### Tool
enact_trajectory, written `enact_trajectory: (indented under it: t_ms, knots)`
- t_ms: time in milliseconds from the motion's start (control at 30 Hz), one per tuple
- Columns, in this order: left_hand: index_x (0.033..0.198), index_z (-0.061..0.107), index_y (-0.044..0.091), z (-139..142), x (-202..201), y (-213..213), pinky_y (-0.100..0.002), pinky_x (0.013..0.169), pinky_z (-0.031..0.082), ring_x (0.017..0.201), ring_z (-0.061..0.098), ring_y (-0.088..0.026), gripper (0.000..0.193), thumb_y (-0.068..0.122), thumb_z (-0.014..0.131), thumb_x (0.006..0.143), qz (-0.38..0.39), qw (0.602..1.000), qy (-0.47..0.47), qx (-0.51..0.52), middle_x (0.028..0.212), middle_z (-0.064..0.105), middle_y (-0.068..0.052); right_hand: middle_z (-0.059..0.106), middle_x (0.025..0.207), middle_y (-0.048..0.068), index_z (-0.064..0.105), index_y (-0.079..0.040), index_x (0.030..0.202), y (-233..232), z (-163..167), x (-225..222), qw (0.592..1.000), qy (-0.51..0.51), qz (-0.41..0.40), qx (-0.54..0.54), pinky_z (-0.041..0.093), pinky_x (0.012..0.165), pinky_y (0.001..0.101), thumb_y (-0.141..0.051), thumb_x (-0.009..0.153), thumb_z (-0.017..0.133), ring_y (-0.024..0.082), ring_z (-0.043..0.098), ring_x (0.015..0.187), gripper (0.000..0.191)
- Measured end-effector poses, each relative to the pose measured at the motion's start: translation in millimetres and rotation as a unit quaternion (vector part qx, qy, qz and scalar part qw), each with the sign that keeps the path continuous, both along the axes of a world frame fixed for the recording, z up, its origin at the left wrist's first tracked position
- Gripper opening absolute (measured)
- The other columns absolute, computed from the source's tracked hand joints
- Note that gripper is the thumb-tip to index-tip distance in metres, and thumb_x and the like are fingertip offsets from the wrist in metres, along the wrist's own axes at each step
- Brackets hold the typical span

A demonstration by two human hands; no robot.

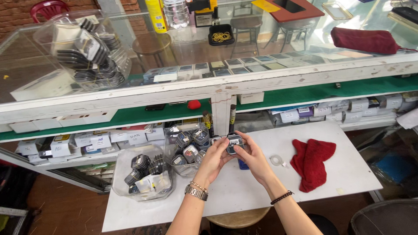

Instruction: The person picks up small round tins one at a time from a pile on the counter and wraps tape around each using a blue handheld tape dispenser, setting finished tins in a row next to a red cloth.

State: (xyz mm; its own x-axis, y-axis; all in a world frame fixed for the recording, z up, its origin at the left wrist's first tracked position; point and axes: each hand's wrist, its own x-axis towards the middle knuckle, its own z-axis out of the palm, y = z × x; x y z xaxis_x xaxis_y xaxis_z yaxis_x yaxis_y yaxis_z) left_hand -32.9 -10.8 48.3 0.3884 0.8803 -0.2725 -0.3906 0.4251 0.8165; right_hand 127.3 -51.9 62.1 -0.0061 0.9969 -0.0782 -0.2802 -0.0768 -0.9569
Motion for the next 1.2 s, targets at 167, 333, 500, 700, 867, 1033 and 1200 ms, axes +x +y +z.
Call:
enact_trajectory:
  t_ms: [167,333,500,700,867,1033,1200]
  knots:
    - [0.121,0.064,-0.001,-25,14,7,-0.043,0.099,0.058,0.109,0.069,-0.023,0.032,0.024,0.057,0.101,-0.041,0.99,-0.129,-0.044,0.116,0.071,-0.012,0.071,0.114,0.003,0.061,-0.009,0.131,-9,-5,26,0.973,-0.201,-0.087,0.071,0.052,0.083,0.0273,-0.014,0.097,0.063,0.012,0.066,0.098,0.035]
    - [0.121,0.062,0.002,-32,19,12,-0.039,0.092,0.056,0.102,0.068,-0.022,0.034,0.03,0.055,0.103,-0.097,0.982,-0.126,-0.105,0.113,0.071,-0.011,0.074,0.093,0.006,0.069,-0.004,0.104,-11,3,49,0.926,-0.34,-0.081,0.144,0.055,0.078,0.029,-0.011,0.092,0.07,0.014,0.07,0.085,0.014]
    - [0.12,0.062,0.004,-38,25,15,-0.036,0.086,0.055,0.099,0.067,-0.022,0.033,0.032,0.055,0.104,-0.116,0.979,-0.104,-0.13,0.11,0.071,-0.009,0.065,0.083,0.008,0.061,-0.002,0.089,-14,16,47,0.884,-0.428,-0.023,0.185,0.055,0.07,0.0329,-0.006,0.087,0.07,0.021,0.066,0.075,0.009]
    - [0.116,0.069,0.008,-51,29,13,-0.034,0.082,0.053,0.095,0.067,-0.019,0.029,0.032,0.06,0.101,-0.032,0.981,-0.06,-0.183,0.105,0.073,-0.007,0.06,0.083,0.012,0.055,-0.004,0.088,-38,-2,21,0.837,-0.485,0.018,0.253,0.054,0.067,0.038,-0.005,0.081,0.07,0.026,0.065,0.076,0.017]
    - [0.112,0.069,0.006,-72,25,1,-0.034,0.078,0.052,0.085,0.066,-0.017,0.032,0.036,0.065,0.099,0.07,0.977,0.047,-0.196,0.1,0.073,-0.007,0.064,0.085,0.012,0.056,-0.005,0.088,-63,-46,8,0.861,-0.464,0.04,0.202,0.056,0.074,0.0397,-0.006,0.08,0.072,0.029,0.067,0.08,0.018]
    - [0.114,0.069,0.009,-87,18,-21,-0.034,0.076,0.051,0.083,0.064,-0.014,0.033,0.038,0.063,0.098,0.084,0.965,0.175,-0.177,0.098,0.072,-0.004,0.074,0.085,0.016,0.067,-0.005,0.098,-28,-80,55,0.86,-0.496,-0.093,-0.077,0.057,0.074,0.0398,-0.024,0.095,0.063,0.029,0.073,0.08,0.02]
    - [0.12,0.064,0.012,-85,26,-28,-0.043,0.081,0.052,0.091,0.067,-0.026,0.033,0.033,0.067,0.094,0.142,0.922,0.352,-0.083,0.104,0.072,-0.011,0.076,0.08,0.012,0.074,-0.002,0.094,-1,-86,78,0.843,-0.509,-0.093,-0.147,0.057,0.076,0.0384,-0.028,0.091,0.068,0.025,0.073,0.076,0.027]
